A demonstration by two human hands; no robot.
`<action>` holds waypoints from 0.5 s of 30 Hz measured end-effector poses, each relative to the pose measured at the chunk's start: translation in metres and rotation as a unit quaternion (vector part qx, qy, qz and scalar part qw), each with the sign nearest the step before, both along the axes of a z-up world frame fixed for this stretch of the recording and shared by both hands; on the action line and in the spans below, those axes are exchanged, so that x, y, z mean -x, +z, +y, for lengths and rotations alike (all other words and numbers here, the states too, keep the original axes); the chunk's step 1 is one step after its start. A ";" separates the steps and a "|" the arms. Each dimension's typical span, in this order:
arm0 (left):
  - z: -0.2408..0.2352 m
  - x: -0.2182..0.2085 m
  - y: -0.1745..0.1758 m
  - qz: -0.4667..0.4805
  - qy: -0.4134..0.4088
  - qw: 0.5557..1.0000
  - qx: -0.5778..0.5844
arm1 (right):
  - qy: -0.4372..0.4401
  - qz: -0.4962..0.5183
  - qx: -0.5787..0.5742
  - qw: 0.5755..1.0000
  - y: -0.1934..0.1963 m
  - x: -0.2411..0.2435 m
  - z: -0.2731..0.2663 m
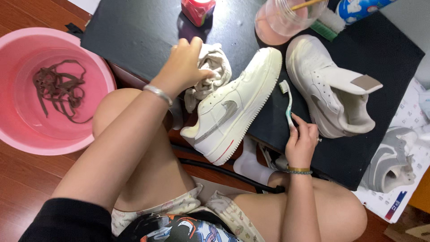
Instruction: The person cleans a pair of white sneakers by scrubbing them with a toothbrush and wiping them with a cloth. They dip the toothbrush into a container of pink liquid and apply it to the shoes, then wipe off the residue with a cloth.
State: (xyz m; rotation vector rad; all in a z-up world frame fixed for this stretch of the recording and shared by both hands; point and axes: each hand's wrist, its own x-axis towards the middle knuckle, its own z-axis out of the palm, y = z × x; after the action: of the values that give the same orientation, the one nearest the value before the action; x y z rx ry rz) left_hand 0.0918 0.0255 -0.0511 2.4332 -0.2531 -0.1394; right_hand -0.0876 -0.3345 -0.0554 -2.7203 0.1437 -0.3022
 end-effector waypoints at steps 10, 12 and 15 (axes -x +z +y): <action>0.018 0.038 0.091 -0.251 0.074 0.960 0.104 | -0.042 -0.079 -0.012 0.996 0.027 0.012 0.026; 0.032 0.045 0.137 -0.259 0.033 0.959 0.106 | -0.063 -0.118 -0.034 0.990 0.040 0.015 0.032; 0.043 0.064 0.208 -0.246 -0.007 0.967 0.064 | -0.099 -0.174 -0.102 0.974 0.065 0.016 0.045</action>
State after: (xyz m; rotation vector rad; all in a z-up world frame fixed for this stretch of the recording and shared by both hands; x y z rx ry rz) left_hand 0.0278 0.0687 0.1565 2.3009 -0.4832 0.4690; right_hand -0.1033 -0.2890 0.0094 -2.4097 0.3271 -0.7707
